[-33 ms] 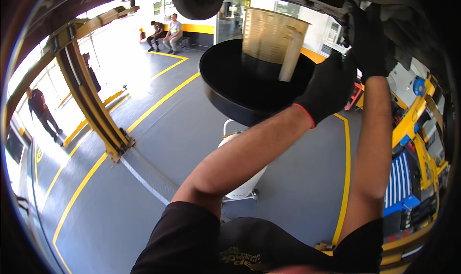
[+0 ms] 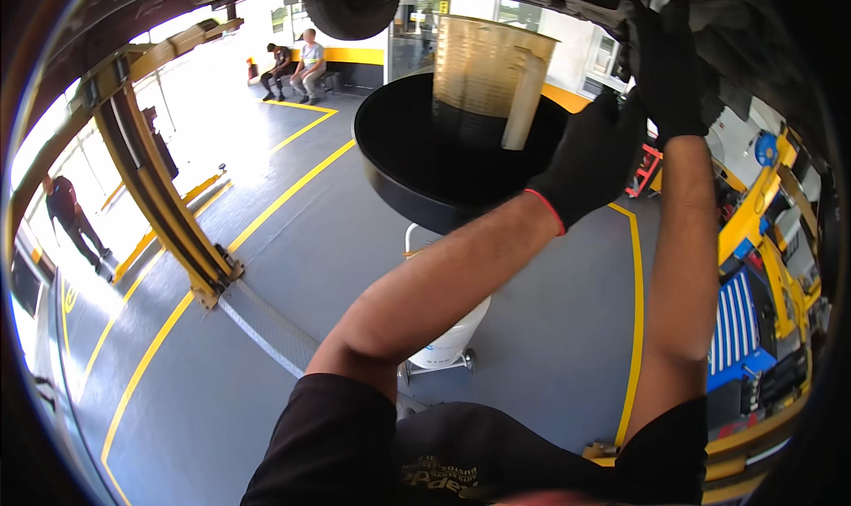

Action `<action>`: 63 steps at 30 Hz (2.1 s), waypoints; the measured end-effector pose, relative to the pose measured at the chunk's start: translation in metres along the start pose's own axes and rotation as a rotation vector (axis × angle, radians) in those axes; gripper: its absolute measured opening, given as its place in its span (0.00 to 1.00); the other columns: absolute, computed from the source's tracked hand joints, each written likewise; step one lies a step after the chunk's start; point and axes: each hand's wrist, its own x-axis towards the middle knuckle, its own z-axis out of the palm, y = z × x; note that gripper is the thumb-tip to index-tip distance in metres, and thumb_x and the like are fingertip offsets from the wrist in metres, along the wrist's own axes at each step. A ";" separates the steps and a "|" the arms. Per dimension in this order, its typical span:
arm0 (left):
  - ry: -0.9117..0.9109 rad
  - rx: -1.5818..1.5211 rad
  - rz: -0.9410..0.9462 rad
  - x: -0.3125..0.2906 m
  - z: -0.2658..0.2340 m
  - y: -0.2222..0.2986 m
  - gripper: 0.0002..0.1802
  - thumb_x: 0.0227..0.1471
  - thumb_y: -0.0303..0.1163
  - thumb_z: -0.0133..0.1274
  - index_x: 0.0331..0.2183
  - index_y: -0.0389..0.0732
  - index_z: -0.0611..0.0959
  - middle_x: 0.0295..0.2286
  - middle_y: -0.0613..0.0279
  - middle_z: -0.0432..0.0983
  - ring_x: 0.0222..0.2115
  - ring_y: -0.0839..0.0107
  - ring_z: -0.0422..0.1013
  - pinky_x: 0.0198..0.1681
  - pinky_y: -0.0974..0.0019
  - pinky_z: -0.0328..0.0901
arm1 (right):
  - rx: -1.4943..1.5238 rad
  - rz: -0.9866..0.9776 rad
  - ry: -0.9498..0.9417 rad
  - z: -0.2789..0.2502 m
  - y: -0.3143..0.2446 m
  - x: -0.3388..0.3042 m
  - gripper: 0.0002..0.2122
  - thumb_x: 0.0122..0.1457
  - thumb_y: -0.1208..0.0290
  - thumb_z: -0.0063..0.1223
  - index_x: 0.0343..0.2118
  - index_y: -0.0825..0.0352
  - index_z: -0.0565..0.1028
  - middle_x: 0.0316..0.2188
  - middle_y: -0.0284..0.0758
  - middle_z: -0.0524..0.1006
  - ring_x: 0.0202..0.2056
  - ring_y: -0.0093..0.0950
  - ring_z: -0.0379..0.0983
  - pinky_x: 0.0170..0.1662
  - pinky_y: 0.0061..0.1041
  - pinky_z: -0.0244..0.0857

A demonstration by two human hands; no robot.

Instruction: The person drains oil from a vehicle using a drain pan and oil drain container. They position the container under the vehicle, remove the drain plug, allow oil to flow into the pan, and then reattach the plug. The person also uses a spray can and wipes the area with a cloth.

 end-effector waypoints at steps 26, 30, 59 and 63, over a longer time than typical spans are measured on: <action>-0.196 0.504 0.410 0.104 -0.025 -0.062 0.14 0.54 0.27 0.56 0.42 0.31 0.76 0.36 0.51 0.77 0.38 0.60 0.74 0.42 0.61 0.70 | 0.357 0.382 0.105 -0.023 -0.041 0.025 0.39 0.67 0.60 0.51 0.67 0.83 0.44 0.39 0.70 0.74 0.34 0.64 0.76 0.39 0.54 0.71; -0.162 0.953 0.725 0.086 -0.022 -0.051 0.15 0.61 0.26 0.46 0.49 0.32 0.73 0.35 0.40 0.73 0.36 0.46 0.73 0.40 0.51 0.70 | 0.196 0.179 0.347 -0.003 -0.030 0.018 0.38 0.68 0.60 0.50 0.68 0.81 0.44 0.46 0.72 0.72 0.44 0.66 0.74 0.47 0.55 0.70; -0.262 0.440 0.589 0.112 -0.040 -0.065 0.11 0.63 0.29 0.51 0.43 0.32 0.73 0.28 0.51 0.74 0.31 0.59 0.73 0.35 0.58 0.69 | 0.523 0.297 0.373 0.006 -0.039 0.025 0.35 0.67 0.62 0.51 0.69 0.76 0.49 0.37 0.64 0.77 0.38 0.60 0.75 0.41 0.55 0.67; -0.210 0.527 0.696 0.139 -0.040 -0.059 0.13 0.68 0.36 0.46 0.42 0.34 0.73 0.29 0.55 0.75 0.32 0.67 0.72 0.38 0.60 0.68 | 0.382 0.276 0.454 0.037 -0.022 0.028 0.36 0.67 0.59 0.52 0.69 0.75 0.50 0.33 0.62 0.77 0.35 0.61 0.75 0.39 0.55 0.67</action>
